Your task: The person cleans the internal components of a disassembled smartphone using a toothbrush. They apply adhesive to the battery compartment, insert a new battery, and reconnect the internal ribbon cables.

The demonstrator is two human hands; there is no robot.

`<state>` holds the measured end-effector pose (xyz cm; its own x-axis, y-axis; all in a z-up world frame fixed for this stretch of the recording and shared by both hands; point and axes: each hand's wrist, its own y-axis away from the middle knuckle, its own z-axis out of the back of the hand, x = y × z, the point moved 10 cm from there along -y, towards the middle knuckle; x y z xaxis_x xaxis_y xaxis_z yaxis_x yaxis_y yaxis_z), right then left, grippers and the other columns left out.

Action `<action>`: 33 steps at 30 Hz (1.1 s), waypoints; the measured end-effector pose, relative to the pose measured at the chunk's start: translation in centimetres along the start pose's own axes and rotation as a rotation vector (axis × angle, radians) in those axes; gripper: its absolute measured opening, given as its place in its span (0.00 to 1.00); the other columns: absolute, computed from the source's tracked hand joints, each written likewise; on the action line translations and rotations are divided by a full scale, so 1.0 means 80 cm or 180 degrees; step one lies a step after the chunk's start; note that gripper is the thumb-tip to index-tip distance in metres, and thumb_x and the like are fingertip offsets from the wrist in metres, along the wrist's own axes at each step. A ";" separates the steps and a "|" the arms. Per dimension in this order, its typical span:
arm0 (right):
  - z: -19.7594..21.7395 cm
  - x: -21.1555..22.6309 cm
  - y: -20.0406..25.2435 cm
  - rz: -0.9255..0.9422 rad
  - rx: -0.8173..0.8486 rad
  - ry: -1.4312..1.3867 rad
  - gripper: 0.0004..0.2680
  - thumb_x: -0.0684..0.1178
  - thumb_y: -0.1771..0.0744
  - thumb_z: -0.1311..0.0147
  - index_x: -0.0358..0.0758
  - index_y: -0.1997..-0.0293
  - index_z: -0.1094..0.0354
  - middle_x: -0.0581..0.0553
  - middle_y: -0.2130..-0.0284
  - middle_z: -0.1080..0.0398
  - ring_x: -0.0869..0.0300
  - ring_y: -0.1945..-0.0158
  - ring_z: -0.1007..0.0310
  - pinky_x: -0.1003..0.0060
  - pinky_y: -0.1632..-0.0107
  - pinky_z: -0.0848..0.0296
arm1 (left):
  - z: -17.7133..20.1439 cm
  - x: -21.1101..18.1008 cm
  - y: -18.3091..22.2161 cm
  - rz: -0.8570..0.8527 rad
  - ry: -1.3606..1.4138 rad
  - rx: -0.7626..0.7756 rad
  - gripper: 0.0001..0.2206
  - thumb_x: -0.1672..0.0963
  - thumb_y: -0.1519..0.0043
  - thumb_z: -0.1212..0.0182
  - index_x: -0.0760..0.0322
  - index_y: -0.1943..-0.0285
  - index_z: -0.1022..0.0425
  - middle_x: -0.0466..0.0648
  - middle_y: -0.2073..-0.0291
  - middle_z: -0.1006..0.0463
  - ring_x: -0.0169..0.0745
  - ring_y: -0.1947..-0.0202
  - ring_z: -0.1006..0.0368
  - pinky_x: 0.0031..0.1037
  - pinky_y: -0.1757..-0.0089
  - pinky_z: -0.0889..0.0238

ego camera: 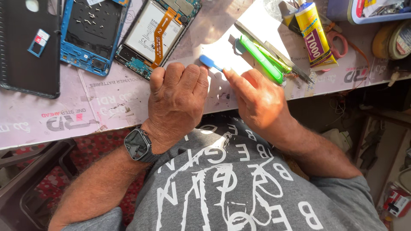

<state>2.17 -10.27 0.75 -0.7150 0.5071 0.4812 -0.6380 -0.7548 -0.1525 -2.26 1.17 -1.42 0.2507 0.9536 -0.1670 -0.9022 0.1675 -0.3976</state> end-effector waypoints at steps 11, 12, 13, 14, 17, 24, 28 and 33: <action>-0.001 -0.008 0.008 -0.0033 0.0023 0.0020 0.17 0.31 0.34 0.44 0.35 0.39 0.32 0.41 0.68 0.33 0.49 0.68 0.29 0.56 0.67 0.29 | 0.005 -0.001 -0.004 -0.0050 -0.0040 -0.0110 0.09 0.59 0.32 0.41 0.68 0.46 0.21 0.42 0.60 0.29 0.38 0.54 0.35 0.33 0.48 0.50; 0.000 -0.006 0.008 -0.0019 -0.0017 0.0001 0.17 0.31 0.34 0.44 0.35 0.39 0.32 0.41 0.67 0.33 0.49 0.68 0.28 0.56 0.67 0.29 | 0.005 -0.001 -0.003 -0.0049 -0.0050 -0.0114 0.09 0.59 0.32 0.41 0.68 0.46 0.21 0.42 0.60 0.29 0.38 0.54 0.35 0.34 0.48 0.50; 0.001 -0.005 0.009 -0.0005 -0.0058 -0.0018 0.17 0.31 0.34 0.44 0.35 0.38 0.32 0.42 0.67 0.32 0.49 0.67 0.28 0.56 0.67 0.28 | 0.005 -0.001 -0.002 -0.0048 -0.0060 -0.0118 0.10 0.58 0.32 0.41 0.68 0.46 0.21 0.42 0.60 0.30 0.38 0.54 0.35 0.34 0.48 0.50; 0.001 -0.003 0.010 0.0032 -0.0052 -0.0001 0.17 0.31 0.34 0.44 0.35 0.38 0.32 0.41 0.66 0.33 0.49 0.66 0.28 0.56 0.65 0.28 | 0.003 -0.003 -0.001 -0.0050 -0.0060 -0.0102 0.09 0.59 0.32 0.41 0.68 0.46 0.21 0.42 0.60 0.29 0.38 0.55 0.35 0.34 0.48 0.50; 0.003 0.002 0.002 0.0051 -0.0044 0.0060 0.17 0.31 0.34 0.44 0.35 0.38 0.32 0.41 0.66 0.33 0.48 0.65 0.27 0.55 0.64 0.27 | 0.002 -0.002 -0.002 -0.0066 -0.0108 -0.0091 0.08 0.59 0.32 0.40 0.67 0.47 0.21 0.42 0.60 0.29 0.38 0.55 0.35 0.34 0.48 0.50; 0.000 -0.003 0.009 0.0009 -0.0029 0.0130 0.17 0.32 0.35 0.43 0.36 0.38 0.31 0.41 0.67 0.33 0.48 0.67 0.27 0.55 0.66 0.28 | 0.003 -0.004 0.000 -0.0050 -0.0025 -0.0101 0.09 0.59 0.32 0.41 0.68 0.46 0.21 0.42 0.60 0.29 0.38 0.55 0.35 0.34 0.48 0.50; -0.005 -0.010 0.017 -0.0054 -0.0049 0.0186 0.17 0.32 0.35 0.43 0.37 0.39 0.31 0.41 0.66 0.32 0.48 0.67 0.27 0.55 0.66 0.28 | 0.003 -0.003 0.000 -0.0032 -0.0029 -0.0102 0.09 0.59 0.33 0.40 0.68 0.47 0.21 0.43 0.58 0.29 0.39 0.54 0.35 0.34 0.48 0.50; 0.002 0.000 0.008 0.0014 -0.0035 0.0143 0.18 0.32 0.35 0.43 0.36 0.38 0.32 0.42 0.67 0.33 0.49 0.67 0.27 0.56 0.66 0.28 | 0.006 -0.004 -0.002 -0.0052 -0.0061 -0.0131 0.10 0.59 0.34 0.40 0.69 0.46 0.22 0.43 0.59 0.29 0.39 0.53 0.35 0.35 0.48 0.49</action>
<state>1.78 -10.85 0.77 -0.7298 0.5222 0.4413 -0.6378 -0.7526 -0.1641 -2.34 0.98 -0.88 0.2581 0.9555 -0.1430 -0.8827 0.1731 -0.4369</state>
